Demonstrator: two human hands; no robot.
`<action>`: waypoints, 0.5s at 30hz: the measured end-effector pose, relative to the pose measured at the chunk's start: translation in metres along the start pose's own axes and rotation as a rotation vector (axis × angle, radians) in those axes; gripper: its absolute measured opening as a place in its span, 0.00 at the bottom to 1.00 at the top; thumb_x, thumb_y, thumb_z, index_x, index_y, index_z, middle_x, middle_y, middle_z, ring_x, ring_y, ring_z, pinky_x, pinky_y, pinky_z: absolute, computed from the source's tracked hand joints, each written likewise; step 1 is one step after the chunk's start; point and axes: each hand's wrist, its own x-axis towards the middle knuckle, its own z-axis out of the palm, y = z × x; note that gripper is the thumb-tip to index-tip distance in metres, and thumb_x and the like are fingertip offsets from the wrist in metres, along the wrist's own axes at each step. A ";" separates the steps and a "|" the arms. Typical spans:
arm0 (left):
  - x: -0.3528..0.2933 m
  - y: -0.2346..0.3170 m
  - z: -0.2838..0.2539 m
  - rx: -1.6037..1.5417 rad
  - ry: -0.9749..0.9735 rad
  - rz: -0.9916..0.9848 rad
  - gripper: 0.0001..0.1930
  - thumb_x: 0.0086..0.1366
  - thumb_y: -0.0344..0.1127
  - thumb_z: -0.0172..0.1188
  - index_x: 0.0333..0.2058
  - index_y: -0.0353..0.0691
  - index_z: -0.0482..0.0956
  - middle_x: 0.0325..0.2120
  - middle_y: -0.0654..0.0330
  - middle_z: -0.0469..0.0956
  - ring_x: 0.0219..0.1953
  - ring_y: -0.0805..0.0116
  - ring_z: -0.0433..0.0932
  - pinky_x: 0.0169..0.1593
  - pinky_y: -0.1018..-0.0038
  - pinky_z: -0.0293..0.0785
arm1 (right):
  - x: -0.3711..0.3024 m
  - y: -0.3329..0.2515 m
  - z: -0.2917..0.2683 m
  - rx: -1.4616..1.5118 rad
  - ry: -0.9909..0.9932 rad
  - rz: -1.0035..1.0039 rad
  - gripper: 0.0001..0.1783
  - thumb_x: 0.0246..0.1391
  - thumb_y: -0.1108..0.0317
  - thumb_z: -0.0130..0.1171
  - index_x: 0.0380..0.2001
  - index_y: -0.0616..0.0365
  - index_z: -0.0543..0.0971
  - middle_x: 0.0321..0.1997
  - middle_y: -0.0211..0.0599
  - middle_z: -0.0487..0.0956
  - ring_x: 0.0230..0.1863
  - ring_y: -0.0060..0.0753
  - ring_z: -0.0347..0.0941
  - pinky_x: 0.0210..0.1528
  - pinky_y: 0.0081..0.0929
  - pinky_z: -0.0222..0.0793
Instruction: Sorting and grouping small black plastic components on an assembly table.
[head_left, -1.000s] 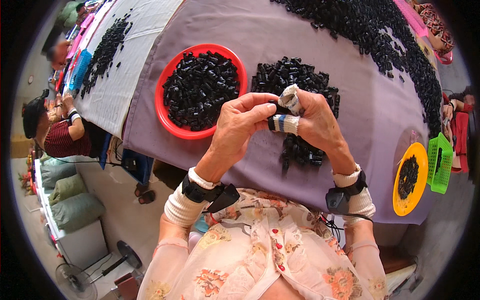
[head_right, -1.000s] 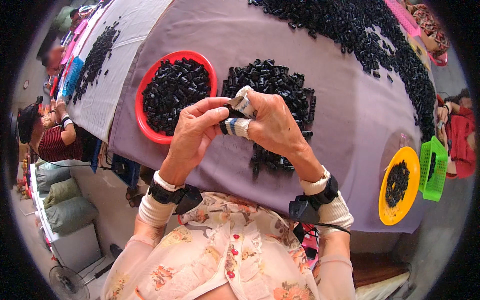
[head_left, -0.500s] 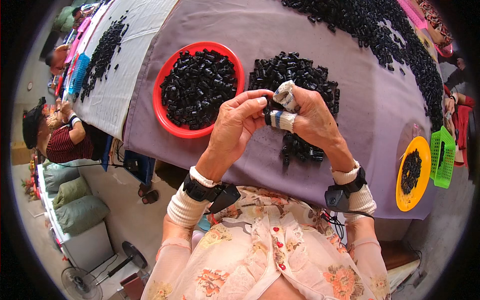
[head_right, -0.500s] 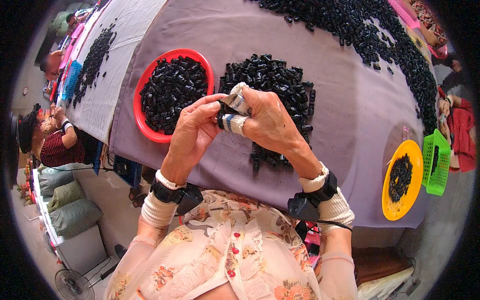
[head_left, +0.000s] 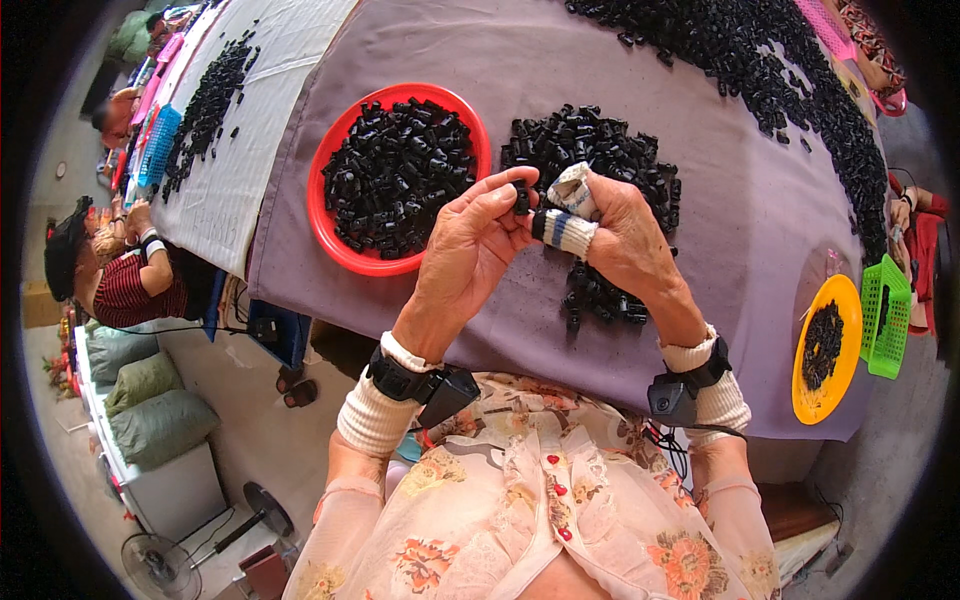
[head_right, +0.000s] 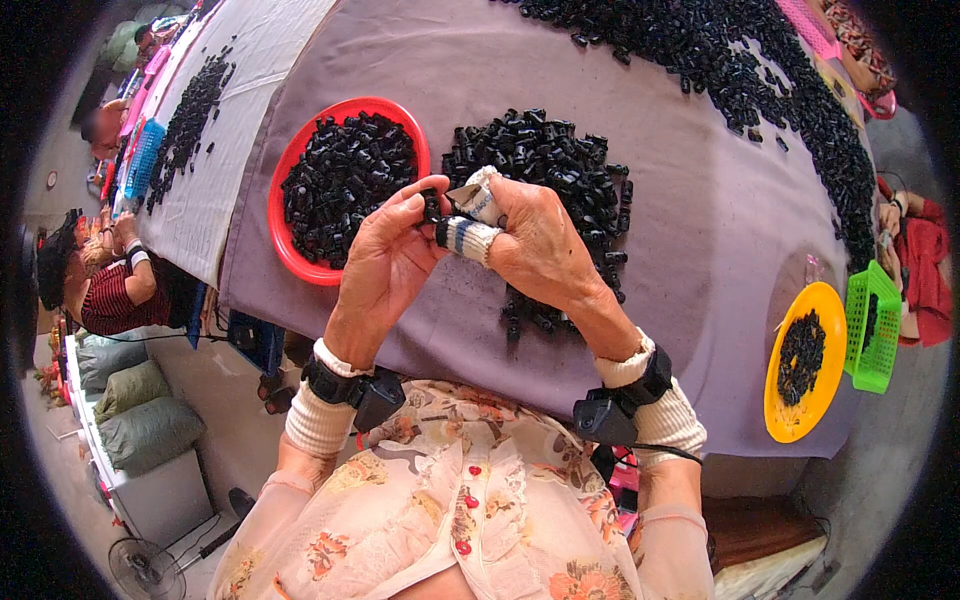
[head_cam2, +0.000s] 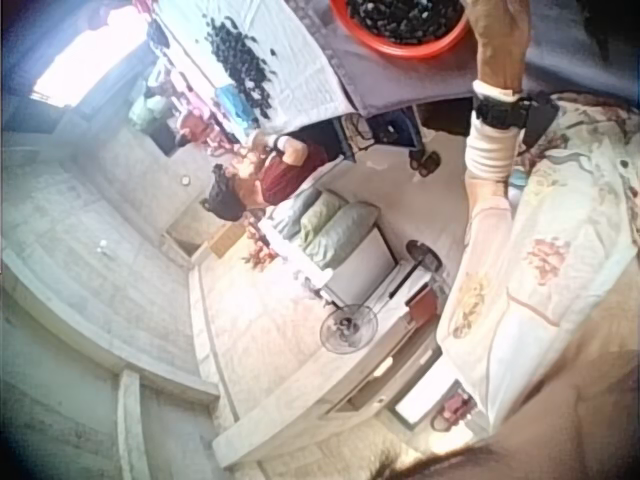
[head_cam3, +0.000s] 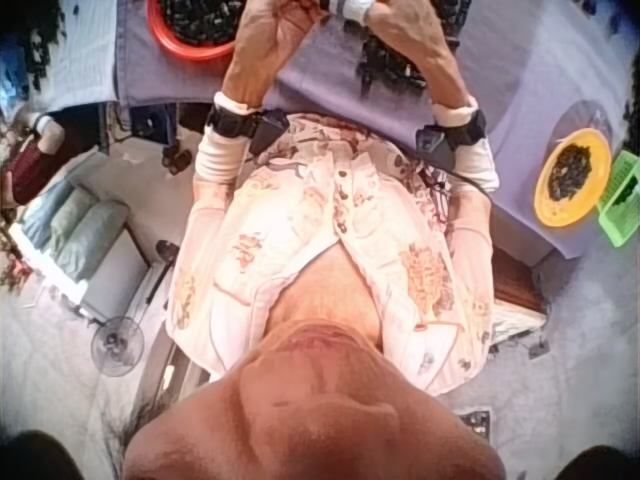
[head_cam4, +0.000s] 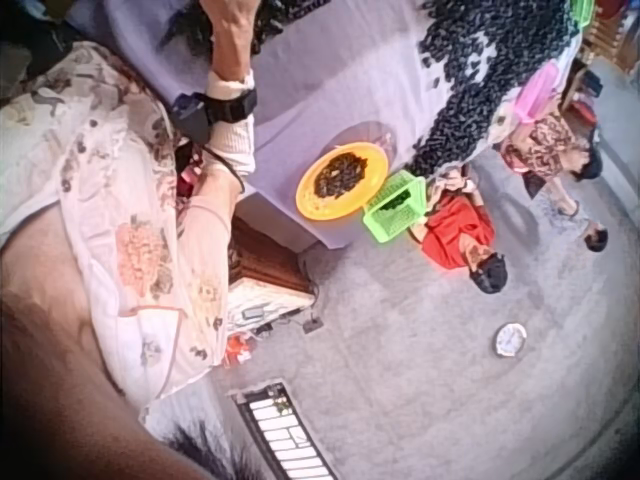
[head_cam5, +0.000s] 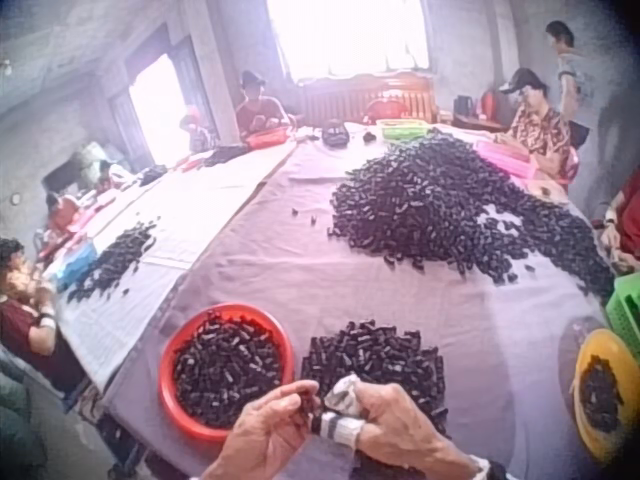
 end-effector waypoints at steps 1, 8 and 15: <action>0.000 0.000 -0.001 0.000 0.000 0.001 0.15 0.63 0.30 0.48 0.47 0.31 0.70 0.32 0.60 0.76 0.33 0.75 0.74 0.41 0.75 0.73 | 0.000 0.000 0.000 -0.011 0.000 0.014 0.11 0.43 0.67 0.62 0.28 0.63 0.75 0.18 0.32 0.72 0.19 0.19 0.64 0.23 0.22 0.61; 0.001 -0.003 0.001 0.011 0.043 -0.011 0.16 0.63 0.30 0.49 0.49 0.31 0.69 0.31 0.62 0.76 0.34 0.76 0.73 0.42 0.76 0.72 | 0.001 0.007 0.002 0.028 0.015 -0.028 0.10 0.42 0.68 0.62 0.27 0.63 0.75 0.18 0.32 0.73 0.20 0.19 0.64 0.23 0.22 0.62; 0.001 -0.003 0.002 -0.011 0.064 0.013 0.14 0.63 0.29 0.50 0.47 0.34 0.70 0.32 0.61 0.76 0.35 0.76 0.74 0.42 0.76 0.72 | 0.000 0.002 0.003 0.006 0.014 0.014 0.10 0.42 0.68 0.63 0.26 0.62 0.75 0.18 0.32 0.73 0.20 0.18 0.65 0.23 0.21 0.62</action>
